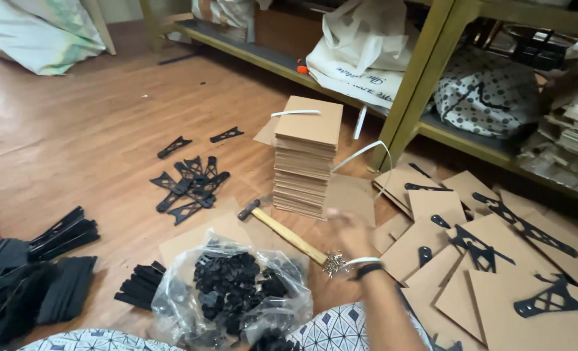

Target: The person sorts and organizes black plastic drone frame arms or similar components from a bag.

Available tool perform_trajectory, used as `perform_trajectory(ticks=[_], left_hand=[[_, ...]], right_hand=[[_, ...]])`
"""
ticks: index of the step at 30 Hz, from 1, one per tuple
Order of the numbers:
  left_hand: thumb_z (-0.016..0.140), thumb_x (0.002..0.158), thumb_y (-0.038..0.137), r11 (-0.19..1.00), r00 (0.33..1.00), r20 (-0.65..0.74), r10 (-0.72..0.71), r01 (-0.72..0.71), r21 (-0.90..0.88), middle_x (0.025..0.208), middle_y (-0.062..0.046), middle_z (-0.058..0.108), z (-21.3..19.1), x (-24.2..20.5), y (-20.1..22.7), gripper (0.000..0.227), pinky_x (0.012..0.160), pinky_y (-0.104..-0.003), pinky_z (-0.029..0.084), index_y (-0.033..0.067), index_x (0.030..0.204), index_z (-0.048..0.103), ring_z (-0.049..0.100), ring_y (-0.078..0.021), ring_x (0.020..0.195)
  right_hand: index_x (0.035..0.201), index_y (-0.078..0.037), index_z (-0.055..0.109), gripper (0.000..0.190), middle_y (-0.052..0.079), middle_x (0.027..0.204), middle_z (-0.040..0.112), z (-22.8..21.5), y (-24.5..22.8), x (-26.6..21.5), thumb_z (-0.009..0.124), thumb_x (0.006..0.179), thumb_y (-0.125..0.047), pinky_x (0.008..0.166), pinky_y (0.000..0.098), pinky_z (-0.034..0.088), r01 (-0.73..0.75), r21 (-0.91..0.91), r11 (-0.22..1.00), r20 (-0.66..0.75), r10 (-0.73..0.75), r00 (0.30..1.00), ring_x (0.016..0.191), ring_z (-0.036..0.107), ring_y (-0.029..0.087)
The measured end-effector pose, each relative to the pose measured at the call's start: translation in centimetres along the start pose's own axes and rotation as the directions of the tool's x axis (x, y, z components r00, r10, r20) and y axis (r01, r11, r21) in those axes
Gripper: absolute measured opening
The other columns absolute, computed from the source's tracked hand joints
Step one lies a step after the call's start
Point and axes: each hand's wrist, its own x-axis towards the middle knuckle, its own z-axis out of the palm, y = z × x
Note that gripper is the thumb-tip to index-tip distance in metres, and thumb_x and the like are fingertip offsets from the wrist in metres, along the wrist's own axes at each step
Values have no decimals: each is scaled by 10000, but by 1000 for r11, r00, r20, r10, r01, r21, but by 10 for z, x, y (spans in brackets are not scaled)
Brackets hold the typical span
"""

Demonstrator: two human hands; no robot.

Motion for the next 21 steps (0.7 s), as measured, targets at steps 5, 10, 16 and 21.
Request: perform_trajectory(ticks=[5, 10, 16, 21], left_hand=[[802, 838, 325, 997, 975, -221, -35, 51, 65, 1628, -49, 422, 2, -41, 27, 942, 1222, -302, 196, 85, 1590, 287, 344, -144, 1500], [825, 736, 265, 806, 870, -426, -248, -59, -589, 1150, -229, 728, -5, -74, 120, 778, 925, -457, 538, -44, 1386, 530, 682, -343, 1014], [868, 709, 252, 932, 663, -659, -355, 201, -300, 1211, -194, 722, -30, -37, 140, 790, 944, -376, 563, -4, 1370, 520, 708, -273, 1101], [938, 687, 294, 927, 760, -650, -12, 252, 277, 1255, -165, 657, -37, -16, 104, 899, 995, -328, 493, 23, 1398, 459, 632, -230, 1154]], right_hand=[[1133, -54, 787, 466, 246, 1182, 714, -99, 43, 22, 707, 864, -426, 963, 456, 528, -387, -601, 699, -248, 297, 922, 1113, 665, 407], [1197, -1, 685, 665, 287, 1287, 589, -81, 9, -3, 788, 785, -514, 962, 498, 484, -432, -660, 614, -319, 292, 902, 1173, 577, 474], [1167, -42, 705, 547, 254, 1067, 770, 39, -40, -41, 703, 818, -463, 898, 441, 589, -24, -610, 792, 297, 256, 920, 989, 758, 357], [1235, -77, 646, 622, 188, 1175, 704, 92, -44, -60, 796, 777, -470, 968, 429, 522, 373, -551, 746, 661, 118, 741, 1104, 664, 348]])
